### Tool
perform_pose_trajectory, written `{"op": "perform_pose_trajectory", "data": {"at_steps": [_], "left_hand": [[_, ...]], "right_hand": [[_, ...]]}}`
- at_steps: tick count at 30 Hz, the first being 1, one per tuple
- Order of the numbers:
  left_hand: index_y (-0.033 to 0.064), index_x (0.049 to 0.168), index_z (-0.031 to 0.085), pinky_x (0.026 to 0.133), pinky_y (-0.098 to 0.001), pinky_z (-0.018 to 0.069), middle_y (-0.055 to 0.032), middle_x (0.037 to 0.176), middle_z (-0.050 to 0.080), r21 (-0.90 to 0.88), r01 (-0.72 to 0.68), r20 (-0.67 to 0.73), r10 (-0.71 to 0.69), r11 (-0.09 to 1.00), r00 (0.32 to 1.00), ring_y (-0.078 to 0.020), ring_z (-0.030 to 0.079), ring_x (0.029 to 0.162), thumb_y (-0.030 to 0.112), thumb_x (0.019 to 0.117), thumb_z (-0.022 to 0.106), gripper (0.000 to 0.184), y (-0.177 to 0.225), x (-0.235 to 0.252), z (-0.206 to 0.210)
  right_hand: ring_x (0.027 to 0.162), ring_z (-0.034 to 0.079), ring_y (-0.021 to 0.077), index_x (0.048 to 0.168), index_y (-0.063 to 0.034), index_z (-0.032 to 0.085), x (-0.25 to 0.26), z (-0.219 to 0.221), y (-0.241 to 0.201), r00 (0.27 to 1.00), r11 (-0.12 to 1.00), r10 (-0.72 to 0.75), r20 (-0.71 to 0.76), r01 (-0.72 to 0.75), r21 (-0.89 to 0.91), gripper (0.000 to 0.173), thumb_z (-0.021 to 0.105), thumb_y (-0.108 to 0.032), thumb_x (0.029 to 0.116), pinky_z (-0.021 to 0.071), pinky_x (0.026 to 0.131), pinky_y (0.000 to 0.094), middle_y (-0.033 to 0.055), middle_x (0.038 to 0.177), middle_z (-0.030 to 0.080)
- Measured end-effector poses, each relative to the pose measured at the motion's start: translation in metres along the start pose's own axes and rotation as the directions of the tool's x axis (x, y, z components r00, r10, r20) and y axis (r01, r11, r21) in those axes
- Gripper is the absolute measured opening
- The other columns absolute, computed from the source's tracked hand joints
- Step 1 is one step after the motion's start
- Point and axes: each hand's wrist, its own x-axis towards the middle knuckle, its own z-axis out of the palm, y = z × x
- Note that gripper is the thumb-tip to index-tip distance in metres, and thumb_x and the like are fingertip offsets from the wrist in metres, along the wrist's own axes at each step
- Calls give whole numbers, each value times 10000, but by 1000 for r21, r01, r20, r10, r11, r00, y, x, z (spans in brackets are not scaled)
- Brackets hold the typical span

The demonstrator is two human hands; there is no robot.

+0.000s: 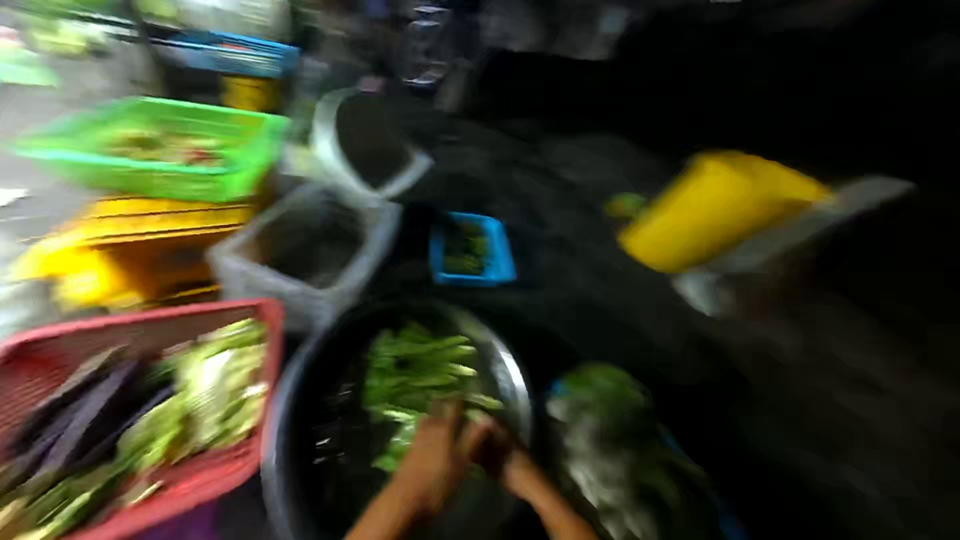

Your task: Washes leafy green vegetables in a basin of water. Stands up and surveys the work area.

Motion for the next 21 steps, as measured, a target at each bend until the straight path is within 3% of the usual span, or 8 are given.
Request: {"op": "perform_pose_trajectory", "data": {"at_steps": [2,3,7,12,15,17,19,21], "left_hand": [[63,1562,398,1162,-563,388,-237,1544,460,43,-79,-38,81,996,996,-378,487,1406,440,1093,411,602,2,8,-10],[42,1545,421,1166,-582,373,-253,1535,462,73,-121,-63,125,990,990,-400,472,1412,415,1095,401,584,-3,14,-17],[-70,1433,514,1115,-647,386,-342,1424,530,166,-182,-76,196,969,978,-497,522,1326,264,1086,485,482,-48,45,-55],[-128,1382,528,1128,-612,391,-383,1386,533,222,-79,-19,86,972,996,-511,522,1314,183,1060,527,447,-144,74,-64],[-93,1355,575,1108,-627,406,-363,1367,556,249,-32,-11,36,968,999,-521,526,1301,170,1048,536,406,-188,82,-53],[-73,1324,614,1104,-632,405,-350,1357,569,259,-28,-44,41,965,998,-523,529,1295,131,1024,570,366,-204,84,-39],[-47,1272,662,1109,-620,408,-318,1351,591,288,-52,-83,79,956,993,-501,537,1299,90,999,604,311,-210,91,-20],[-7,1236,700,1112,-589,423,-266,1355,613,344,-96,-85,132,934,988,-467,545,1303,73,983,620,277,-213,96,0]], "right_hand": [[1191,644,265,1399,54,542,-3,-31,9,998,997,56,-11,-57,-51,550,749,-114,918,491,1077,434,218,1276,662],[1193,644,268,1381,41,563,-3,-46,13,998,999,45,-33,-46,-26,540,759,-119,904,493,1073,450,213,1273,665],[1096,652,117,1268,58,610,-33,-118,11,984,986,-111,-142,127,111,385,705,9,898,533,1002,318,122,1197,687],[1039,678,91,1201,-8,664,-92,-217,10,877,947,-313,-366,260,-187,305,677,-64,901,573,936,301,48,1149,719],[1007,688,128,1211,-60,653,-106,-255,4,826,897,-310,-471,90,-432,334,685,-31,880,593,888,341,45,1151,707],[1073,672,246,1238,-46,642,-92,-264,21,813,799,-257,-523,-125,-588,368,717,50,891,560,927,475,124,1218,675],[1165,633,393,1220,-34,671,-62,-259,72,816,640,-195,-545,-315,-701,423,741,110,828,519,971,623,210,1258,647],[1377,490,447,1306,-48,655,-33,-239,143,870,483,-24,-493,-422,-767,456,652,100,875,379,1104,674,234,1424,576]]}}
